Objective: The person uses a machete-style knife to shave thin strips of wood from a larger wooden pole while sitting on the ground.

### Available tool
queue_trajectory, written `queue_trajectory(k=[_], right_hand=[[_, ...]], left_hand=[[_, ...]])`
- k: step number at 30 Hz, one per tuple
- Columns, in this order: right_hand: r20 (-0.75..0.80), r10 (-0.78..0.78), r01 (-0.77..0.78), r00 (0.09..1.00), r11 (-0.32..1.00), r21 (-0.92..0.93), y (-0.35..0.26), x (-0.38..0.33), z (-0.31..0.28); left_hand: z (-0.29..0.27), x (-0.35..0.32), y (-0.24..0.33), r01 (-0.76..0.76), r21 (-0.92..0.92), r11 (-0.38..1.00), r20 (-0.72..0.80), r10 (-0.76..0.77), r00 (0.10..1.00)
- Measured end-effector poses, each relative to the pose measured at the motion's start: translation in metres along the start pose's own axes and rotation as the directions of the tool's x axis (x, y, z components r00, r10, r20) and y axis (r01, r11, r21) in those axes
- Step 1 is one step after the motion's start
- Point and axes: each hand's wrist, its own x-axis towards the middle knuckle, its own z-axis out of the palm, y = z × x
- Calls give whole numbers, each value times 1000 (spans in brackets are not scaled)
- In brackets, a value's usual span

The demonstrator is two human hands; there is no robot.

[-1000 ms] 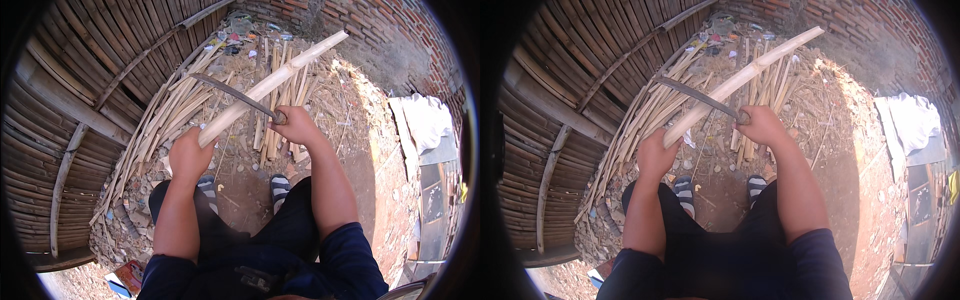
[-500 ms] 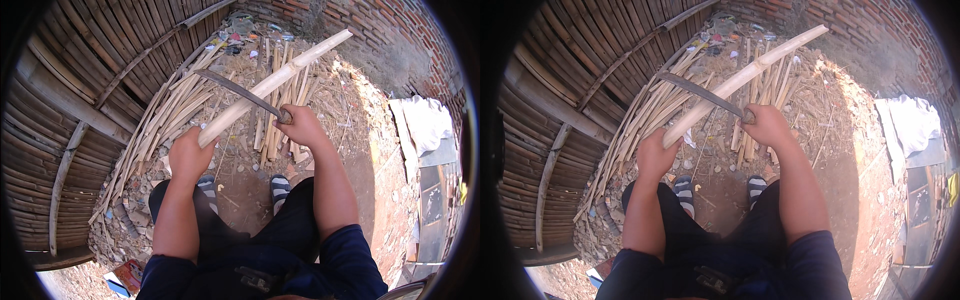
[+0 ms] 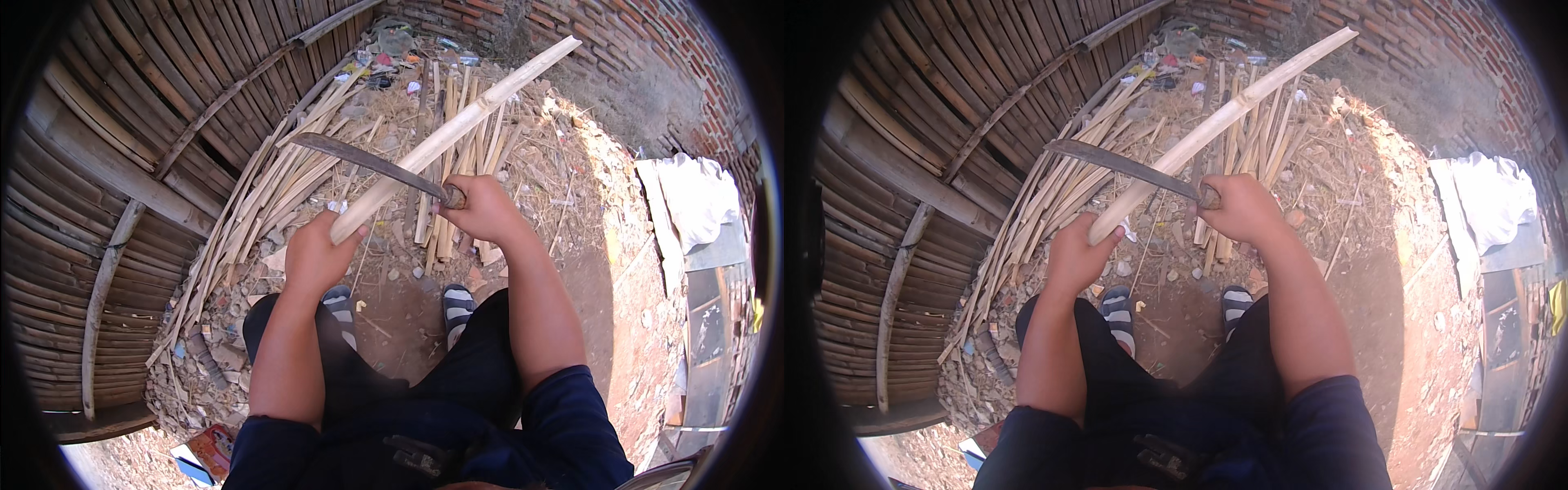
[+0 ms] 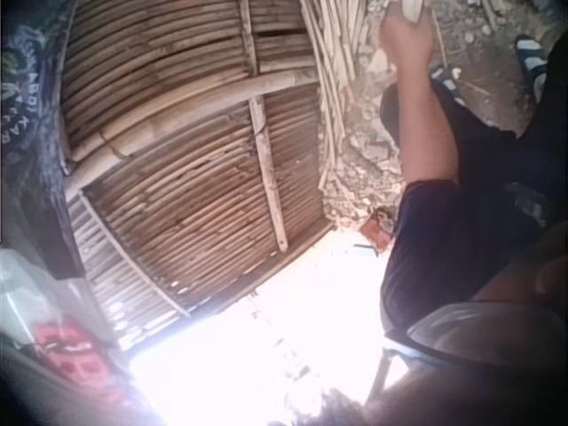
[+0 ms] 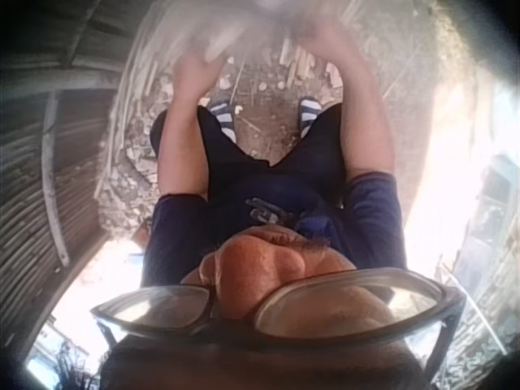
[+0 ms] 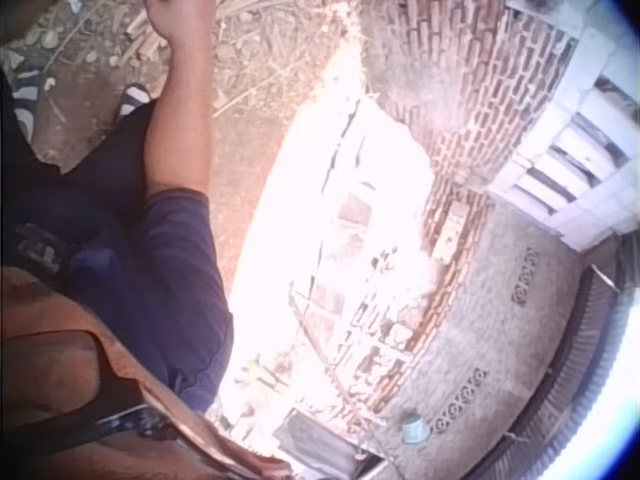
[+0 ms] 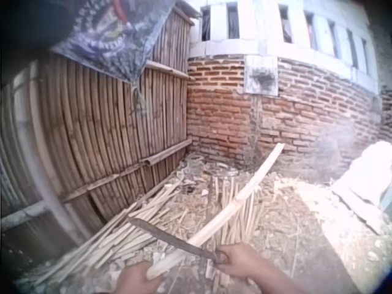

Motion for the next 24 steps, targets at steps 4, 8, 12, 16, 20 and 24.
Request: queue_trajectory(k=[4, 8, 12, 16, 20, 24], right_hand=[[-34, -106, 102, 994, 991, -88, 0, -3, 12], [38, -217, 220, 975, 945, -243, -3, -4, 16], [77, 18, -21, 997, 999, 38, 3, 2, -2], [-15, -65, 65, 998, 998, -4, 5, 3, 3], [44, -229, 233, 972, 948, -215, -5, -1, 20], [63, -208, 209, 976, 978, -7, 14, 8, 19]], left_hand=[[8, 2, -5, -37, -36, 999, -4, 37, 999], [14, 2, -13, -111, -99, 989, -46, 107, 993], [8, 2, -5, -48, -30, 998, 19, 48, 999], [12, 3, -9, -31, -22, 999, 17, 31, 999], [17, 4, -14, -101, -44, 994, -29, 99, 995], [13, 3, 1, -43, -33, 999, 37, 45, 998]])
